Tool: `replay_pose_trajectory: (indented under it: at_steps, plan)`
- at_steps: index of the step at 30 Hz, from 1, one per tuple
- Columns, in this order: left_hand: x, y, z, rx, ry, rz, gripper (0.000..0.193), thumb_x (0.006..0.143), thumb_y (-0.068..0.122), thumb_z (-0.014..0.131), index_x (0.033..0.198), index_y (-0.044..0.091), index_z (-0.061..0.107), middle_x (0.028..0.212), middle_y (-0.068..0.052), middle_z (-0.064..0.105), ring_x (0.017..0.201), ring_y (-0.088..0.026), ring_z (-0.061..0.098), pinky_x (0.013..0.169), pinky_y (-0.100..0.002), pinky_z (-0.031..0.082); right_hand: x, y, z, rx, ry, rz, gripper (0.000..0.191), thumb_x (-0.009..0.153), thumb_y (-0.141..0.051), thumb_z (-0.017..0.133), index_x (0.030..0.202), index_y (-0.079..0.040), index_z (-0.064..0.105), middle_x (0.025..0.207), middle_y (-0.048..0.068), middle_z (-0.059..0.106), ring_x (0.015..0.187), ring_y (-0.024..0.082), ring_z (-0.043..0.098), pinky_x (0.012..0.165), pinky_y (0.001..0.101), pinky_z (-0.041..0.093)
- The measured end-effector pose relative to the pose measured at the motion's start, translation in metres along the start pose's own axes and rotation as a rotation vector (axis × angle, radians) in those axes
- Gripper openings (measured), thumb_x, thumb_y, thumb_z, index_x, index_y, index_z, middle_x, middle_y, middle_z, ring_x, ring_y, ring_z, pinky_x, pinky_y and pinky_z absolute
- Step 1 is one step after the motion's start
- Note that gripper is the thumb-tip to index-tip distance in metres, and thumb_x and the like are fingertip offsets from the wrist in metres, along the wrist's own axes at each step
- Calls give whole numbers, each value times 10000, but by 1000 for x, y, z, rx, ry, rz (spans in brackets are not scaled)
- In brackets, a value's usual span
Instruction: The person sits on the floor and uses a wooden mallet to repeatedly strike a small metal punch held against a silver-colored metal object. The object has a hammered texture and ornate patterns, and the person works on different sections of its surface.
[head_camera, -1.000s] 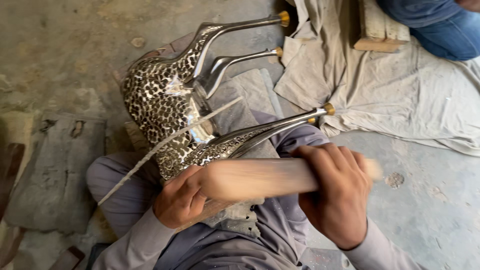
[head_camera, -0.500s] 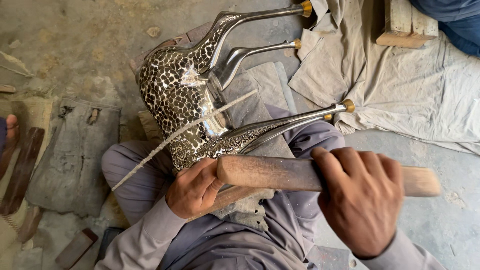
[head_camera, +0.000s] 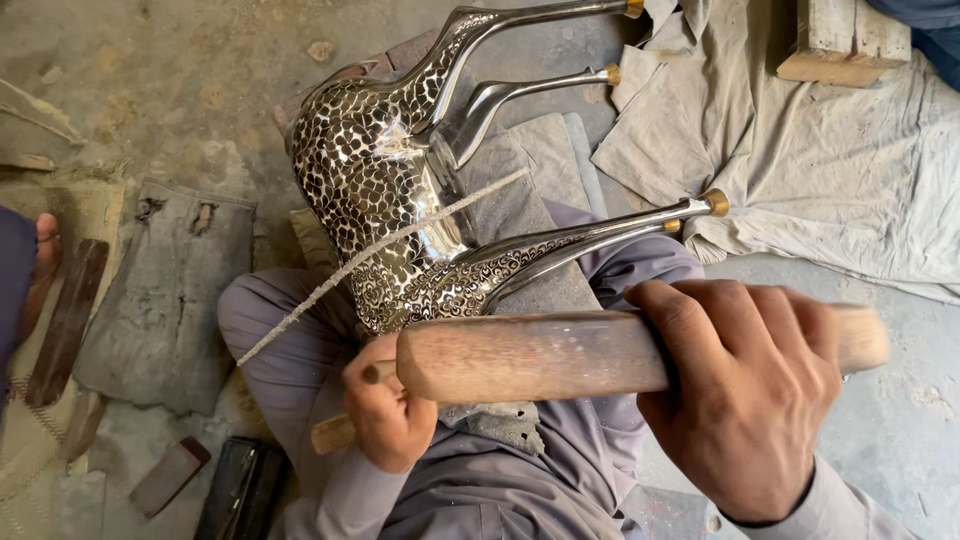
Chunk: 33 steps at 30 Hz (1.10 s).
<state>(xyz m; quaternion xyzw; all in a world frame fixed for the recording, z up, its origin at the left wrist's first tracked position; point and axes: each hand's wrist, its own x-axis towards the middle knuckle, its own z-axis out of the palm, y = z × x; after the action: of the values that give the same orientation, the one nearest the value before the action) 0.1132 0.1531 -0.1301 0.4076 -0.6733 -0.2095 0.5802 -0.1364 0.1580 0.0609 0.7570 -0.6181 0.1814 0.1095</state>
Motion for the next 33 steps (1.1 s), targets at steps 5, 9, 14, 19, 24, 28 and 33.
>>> replay_pose_trajectory:
  at_steps: [5, 9, 14, 19, 24, 28, 33]
  plan:
    - [-24, -27, -1, -144, -185, -139, 424, 940, 160, 714, 1264, -55, 544, 1142, -184, 666, 974, -277, 683, 834, -376, 570, 14, -7, -3, 42, 31, -109, 418, 693, -147, 799, 1098, -131, 698, 950, 40, 674, 879, 274, 636, 847, 434, 420]
    - [-28, -47, 4, -811, -164, -996, 466, 893, 113, 762, 1290, -43, 574, 1010, -229, 716, 804, -251, 700, 760, -365, 618, 23, -8, -4, 206, -102, -87, 469, 648, -142, 770, 1114, -158, 715, 896, 11, 643, 871, 247, 638, 849, 400, 432]
    - [-18, -32, 16, -536, -108, -113, 494, 938, 176, 730, 1336, -52, 547, 1099, -213, 676, 871, -210, 672, 807, -294, 585, 26, -12, -4, 200, -21, -262, 410, 747, -157, 773, 1132, -102, 643, 995, 58, 636, 909, 268, 624, 830, 415, 449]
    - [-5, -11, 24, -271, 128, -43, 359, 1004, 36, 725, 1271, 44, 486, 1137, -176, 704, 967, -215, 733, 817, -302, 643, 32, -19, -6, 212, -45, -284, 421, 739, -209, 750, 1139, -114, 654, 1004, 42, 648, 892, 250, 617, 817, 404, 433]
    - [-15, -29, 13, -135, 41, 169, 303, 1023, -51, 652, 1214, 25, 429, 1162, -137, 703, 1010, -158, 748, 854, -269, 648, 36, -23, -11, 424, -134, -231, 436, 713, -236, 710, 1129, -119, 650, 1039, 30, 656, 934, 248, 615, 869, 398, 445]
    - [-27, -39, 11, -352, -92, -129, 334, 947, -24, 696, 1204, -39, 482, 1137, -196, 655, 977, -218, 694, 836, -308, 621, 31, -23, -10, 19, -14, -307, 393, 751, -202, 762, 1127, -152, 659, 1037, 36, 665, 923, 236, 620, 845, 407, 430]
    - [-28, -39, 19, -465, -69, -144, 347, 922, 8, 721, 1198, -66, 525, 1126, -238, 624, 950, -265, 657, 847, -328, 569, 24, -19, -4, -102, 61, -350, 391, 773, -198, 777, 1146, -167, 668, 1049, 51, 664, 926, 242, 622, 838, 426, 422]
